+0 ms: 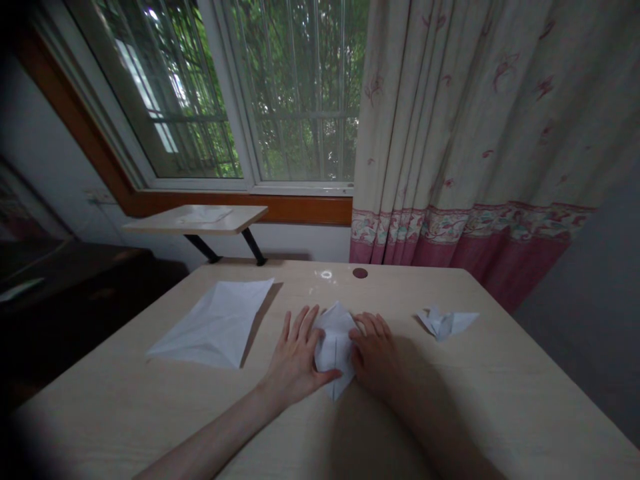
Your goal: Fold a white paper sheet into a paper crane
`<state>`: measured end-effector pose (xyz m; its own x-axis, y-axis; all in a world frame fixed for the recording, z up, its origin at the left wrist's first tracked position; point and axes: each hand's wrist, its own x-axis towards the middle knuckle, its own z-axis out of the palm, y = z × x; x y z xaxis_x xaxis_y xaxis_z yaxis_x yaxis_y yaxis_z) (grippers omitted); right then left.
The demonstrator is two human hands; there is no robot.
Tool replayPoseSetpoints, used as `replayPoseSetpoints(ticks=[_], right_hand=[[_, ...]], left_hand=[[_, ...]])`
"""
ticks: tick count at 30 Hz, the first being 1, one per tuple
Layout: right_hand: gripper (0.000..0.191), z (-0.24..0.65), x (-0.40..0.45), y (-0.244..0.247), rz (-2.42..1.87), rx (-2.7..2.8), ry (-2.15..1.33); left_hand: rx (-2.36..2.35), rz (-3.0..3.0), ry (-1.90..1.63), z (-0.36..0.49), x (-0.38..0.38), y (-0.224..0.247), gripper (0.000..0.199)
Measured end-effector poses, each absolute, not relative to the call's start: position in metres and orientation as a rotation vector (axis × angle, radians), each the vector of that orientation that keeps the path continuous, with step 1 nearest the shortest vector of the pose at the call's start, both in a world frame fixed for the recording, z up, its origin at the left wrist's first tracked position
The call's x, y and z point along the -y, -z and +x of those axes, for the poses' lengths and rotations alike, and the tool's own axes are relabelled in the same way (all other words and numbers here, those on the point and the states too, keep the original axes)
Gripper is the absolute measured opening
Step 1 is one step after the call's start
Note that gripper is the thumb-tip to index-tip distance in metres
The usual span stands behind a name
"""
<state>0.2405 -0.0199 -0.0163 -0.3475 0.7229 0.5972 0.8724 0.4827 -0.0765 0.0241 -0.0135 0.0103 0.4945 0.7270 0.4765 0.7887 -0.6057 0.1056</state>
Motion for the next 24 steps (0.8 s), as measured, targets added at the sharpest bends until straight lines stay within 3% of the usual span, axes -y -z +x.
replayPoseSetpoints(ticks=[13, 24], right_hand=[[0.030, 0.254, 0.022, 0.007, -0.958, 2.092, 0.220], [0.032, 0.253, 0.024, 0.004, -0.867, 1.984, 0.231]], left_hand=[[1.217, -2.763, 0.736, 0.014, 0.009, -0.009, 0.071], [1.069, -2.939, 0.707, 0.011, 0.012, -0.014, 0.048]])
